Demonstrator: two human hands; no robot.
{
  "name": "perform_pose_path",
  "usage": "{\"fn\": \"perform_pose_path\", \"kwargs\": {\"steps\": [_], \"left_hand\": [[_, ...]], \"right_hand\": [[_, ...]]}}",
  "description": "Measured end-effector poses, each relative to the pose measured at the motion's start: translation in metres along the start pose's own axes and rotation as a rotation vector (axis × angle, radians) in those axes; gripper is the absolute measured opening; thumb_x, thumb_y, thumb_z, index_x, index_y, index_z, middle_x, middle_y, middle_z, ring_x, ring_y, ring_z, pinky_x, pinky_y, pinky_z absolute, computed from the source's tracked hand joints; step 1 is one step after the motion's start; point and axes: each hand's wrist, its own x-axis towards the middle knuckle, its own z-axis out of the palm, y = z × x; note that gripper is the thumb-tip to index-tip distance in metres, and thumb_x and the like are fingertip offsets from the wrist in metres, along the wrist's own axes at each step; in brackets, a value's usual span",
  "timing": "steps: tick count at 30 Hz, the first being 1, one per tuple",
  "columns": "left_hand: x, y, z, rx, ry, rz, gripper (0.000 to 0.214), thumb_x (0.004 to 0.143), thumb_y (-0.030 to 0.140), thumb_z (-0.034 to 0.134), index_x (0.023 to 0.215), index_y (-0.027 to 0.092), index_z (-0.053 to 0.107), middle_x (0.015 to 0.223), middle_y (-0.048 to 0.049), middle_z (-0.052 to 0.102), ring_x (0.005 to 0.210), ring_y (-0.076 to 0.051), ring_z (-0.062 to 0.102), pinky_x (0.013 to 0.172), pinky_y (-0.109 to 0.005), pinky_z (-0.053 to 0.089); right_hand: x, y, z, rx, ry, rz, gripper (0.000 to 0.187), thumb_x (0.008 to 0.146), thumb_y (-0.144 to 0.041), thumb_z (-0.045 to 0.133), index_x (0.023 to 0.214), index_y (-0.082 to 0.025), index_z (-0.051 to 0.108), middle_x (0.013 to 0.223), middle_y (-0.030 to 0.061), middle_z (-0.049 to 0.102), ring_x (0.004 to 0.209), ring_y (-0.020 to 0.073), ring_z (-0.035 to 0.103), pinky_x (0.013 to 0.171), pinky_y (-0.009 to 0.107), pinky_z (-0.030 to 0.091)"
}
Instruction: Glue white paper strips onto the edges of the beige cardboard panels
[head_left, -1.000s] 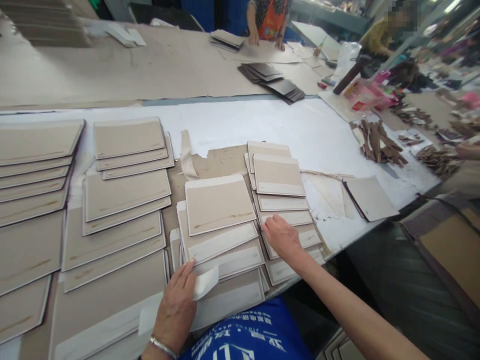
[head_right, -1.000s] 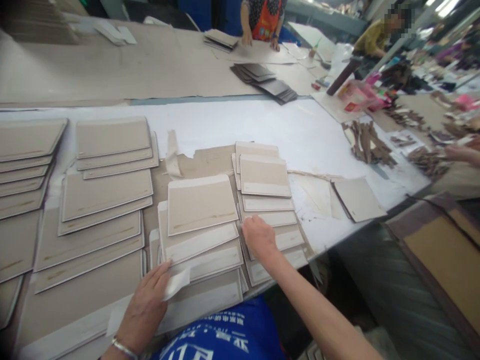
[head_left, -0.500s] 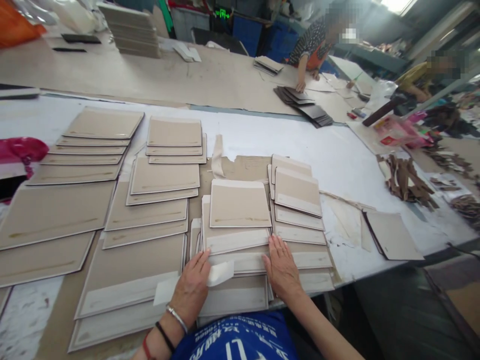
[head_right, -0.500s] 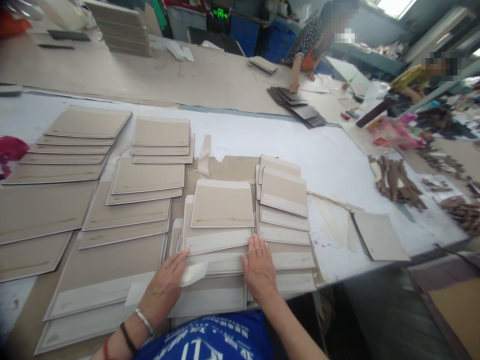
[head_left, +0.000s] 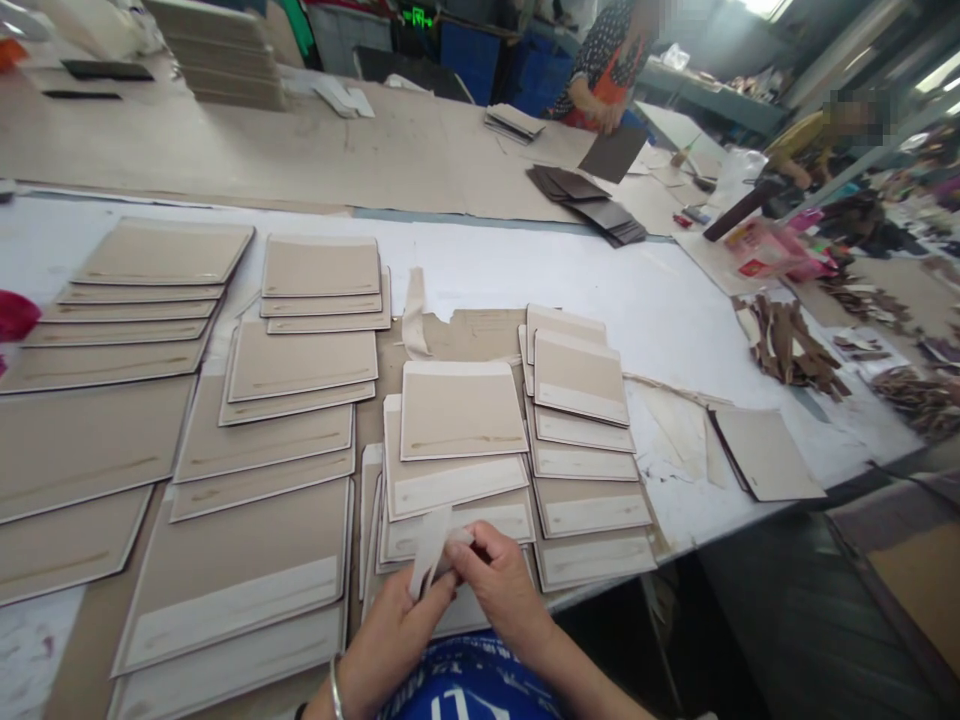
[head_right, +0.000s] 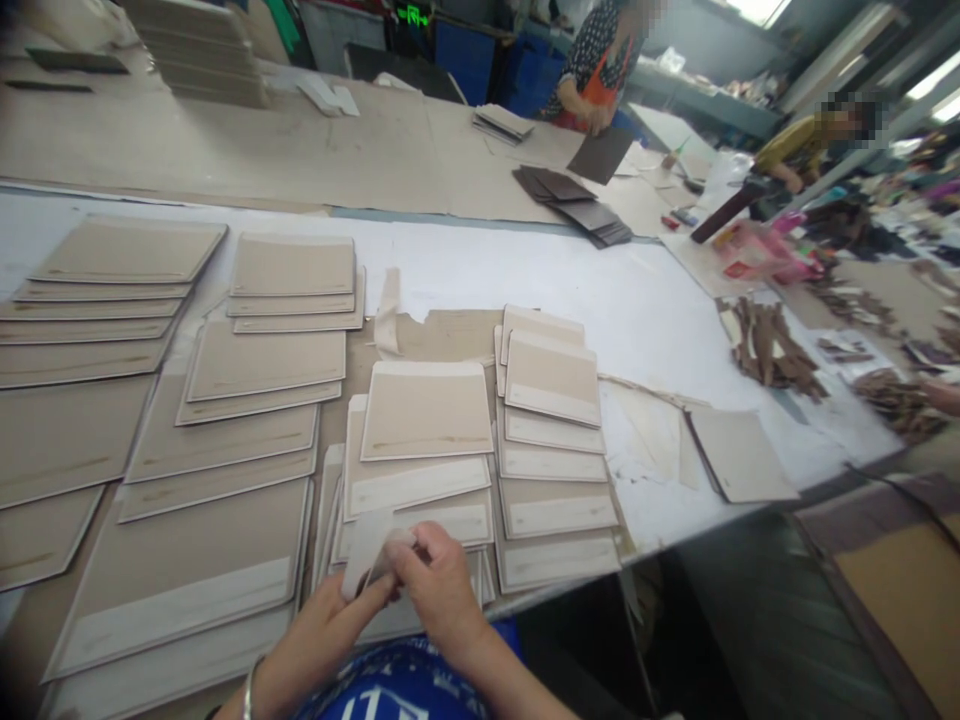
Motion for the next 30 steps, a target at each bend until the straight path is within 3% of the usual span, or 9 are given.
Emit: {"fn": "perform_pose_path", "kwargs": {"steps": [3,5,9,12,18,25,30], "left_hand": [[0.001,-0.007,-0.004,-0.013,0.06,-0.015,0.039,0.079,0.044,0.039,0.069,0.015,0.062,0.067,-0.0048,0.067,0.068,-0.019,0.062,0.066,-0.029,0.051],[0.004,-0.016,-0.006,0.098,0.142,0.033,0.036,0.08,0.041,0.039,0.073,0.016,0.064,0.068,-0.0056,0.068,0.068,-0.019,0.063,0.065,-0.029,0.052],[0.013,-0.031,-0.007,0.523,0.352,0.424,0.027,0.076,0.014,0.039,0.088,0.017,0.063,0.097,-0.0091,0.066,0.094,-0.021,0.059,0.083,-0.036,0.05],[0.021,-0.039,-0.006,0.799,0.416,0.589,0.041,0.062,-0.004,0.031,0.082,0.015,0.06,0.117,-0.0115,0.056,0.116,-0.022,0.044,0.095,-0.042,0.042],[0.028,-0.052,-0.005,1.007,0.385,0.644,0.046,0.053,-0.009,0.028,0.081,0.012,0.058,0.114,-0.0127,0.057,0.116,-0.022,0.044,0.093,-0.039,0.046],[0.03,-0.052,-0.008,1.024,0.384,0.655,0.044,0.054,-0.008,0.03,0.082,0.012,0.057,0.112,-0.0125,0.058,0.112,-0.022,0.047,0.091,-0.038,0.047],[0.03,-0.054,-0.008,1.017,0.394,0.647,0.043,0.055,-0.008,0.03,0.082,0.012,0.057,0.112,-0.0122,0.058,0.111,-0.022,0.048,0.091,-0.038,0.048]], "right_hand": [[0.005,0.006,-0.01,-0.046,-0.03,-0.005,0.024,0.079,-0.039,0.048,0.07,-0.018,0.053,0.061,-0.0016,0.055,0.059,0.0128,0.055,0.057,0.025,0.045],[0.01,0.012,-0.028,-0.26,0.056,-0.12,0.02,0.082,-0.035,0.046,0.079,-0.018,0.057,0.075,0.0022,0.06,0.072,0.0149,0.057,0.065,0.026,0.046],[0.032,0.03,-0.076,-0.812,0.337,-0.406,0.025,0.086,-0.024,0.038,0.098,-0.018,0.058,0.095,0.0083,0.059,0.094,0.0182,0.052,0.087,0.033,0.041],[0.051,0.039,-0.098,-1.009,0.347,-0.45,0.029,0.088,-0.021,0.033,0.102,-0.017,0.058,0.092,0.0089,0.059,0.092,0.0186,0.051,0.087,0.034,0.04],[0.07,0.034,-0.095,-1.166,0.284,-0.289,0.026,0.088,-0.021,0.036,0.103,-0.018,0.057,0.089,0.0063,0.058,0.09,0.0164,0.05,0.081,0.026,0.04],[0.08,0.025,-0.096,-1.238,0.186,-0.215,0.014,0.087,-0.022,0.042,0.082,-0.02,0.055,0.085,0.0027,0.058,0.084,0.0152,0.051,0.075,0.024,0.038],[0.082,0.028,-0.095,-1.322,0.162,-0.163,0.013,0.088,-0.023,0.039,0.086,-0.018,0.051,0.086,0.0044,0.056,0.079,0.0152,0.053,0.065,0.023,0.036]]}}
